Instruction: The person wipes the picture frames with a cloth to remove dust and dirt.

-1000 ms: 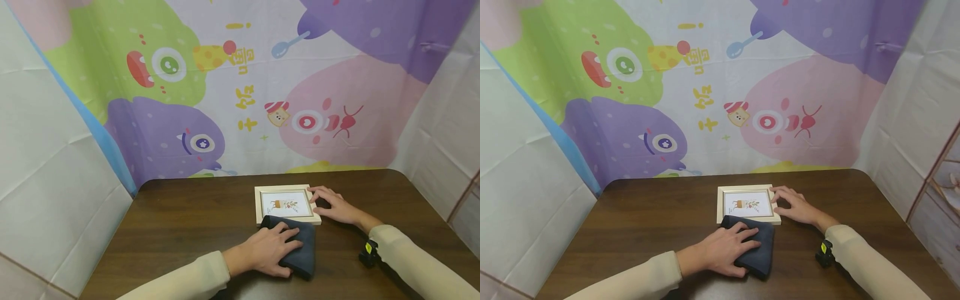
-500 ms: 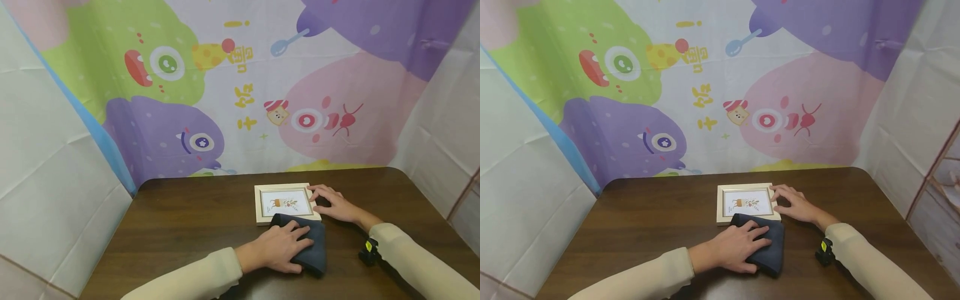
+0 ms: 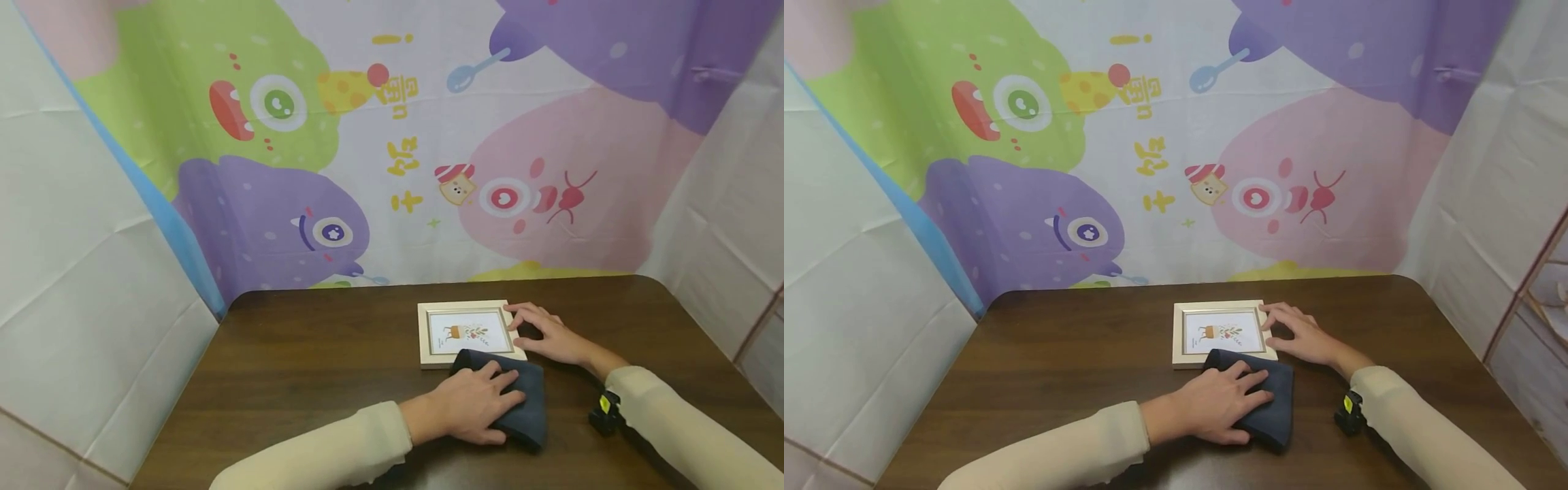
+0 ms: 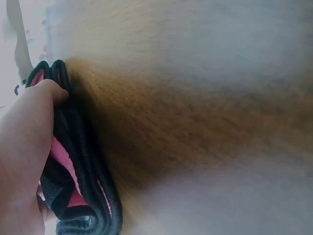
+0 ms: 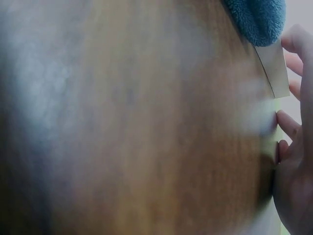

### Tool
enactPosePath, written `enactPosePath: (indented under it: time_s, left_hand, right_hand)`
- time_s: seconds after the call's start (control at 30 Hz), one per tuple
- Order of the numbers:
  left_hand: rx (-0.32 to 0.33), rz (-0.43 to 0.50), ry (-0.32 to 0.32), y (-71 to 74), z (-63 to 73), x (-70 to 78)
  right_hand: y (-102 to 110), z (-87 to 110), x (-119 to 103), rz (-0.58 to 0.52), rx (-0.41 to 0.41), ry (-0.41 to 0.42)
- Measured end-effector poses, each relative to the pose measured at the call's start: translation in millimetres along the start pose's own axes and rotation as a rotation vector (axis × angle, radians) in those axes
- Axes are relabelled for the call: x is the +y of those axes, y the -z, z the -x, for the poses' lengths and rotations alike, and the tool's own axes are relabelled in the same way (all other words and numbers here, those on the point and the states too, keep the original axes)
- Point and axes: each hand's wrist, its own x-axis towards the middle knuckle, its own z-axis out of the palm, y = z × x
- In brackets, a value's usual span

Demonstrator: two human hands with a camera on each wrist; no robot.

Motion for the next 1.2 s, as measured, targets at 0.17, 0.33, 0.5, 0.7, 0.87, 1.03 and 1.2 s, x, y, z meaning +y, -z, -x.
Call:
enactPosePath:
  time_s: [0.17, 0.33, 0.5, 0.7, 0.87, 1.03, 1.2]
  left_hand:
    - [-0.005, -0.017, 0.006, 1.3, 1.2, 0.5]
    - [0.024, -0.054, 0.01, -1.9, 7.9, 0.2]
    - [0.024, -0.034, 0.004, -3.2, 13.8, -2.3]
    - [0.029, -0.009, 0.003, -6.3, 22.0, -6.6]
    - [0.024, -0.005, 0.011, -6.7, 34.6, -11.4]
    - [0.042, -0.02, 0.012, -10.9, 47.8, -16.5]
    - [0.051, -0.003, 0.021, -12.7, 59.8, -20.5]
  right_hand:
    - [1, -0.3, 0, 0.006, -0.004, -0.013]
    - [0, -0.5, 1, 0.007, -0.003, -0.014]
    - [0, 0.0, 1, 0.01, -0.005, -0.018]
    - [1, 0.6, 0, 0.016, -0.005, -0.03]
    - [1, 0.1, 0, 0.016, -0.004, -0.021]
    - [0, 0.2, 2, 0.011, 0.024, 0.006]
    - [-3, 0.3, 3, 0.008, 0.039, 0.024]
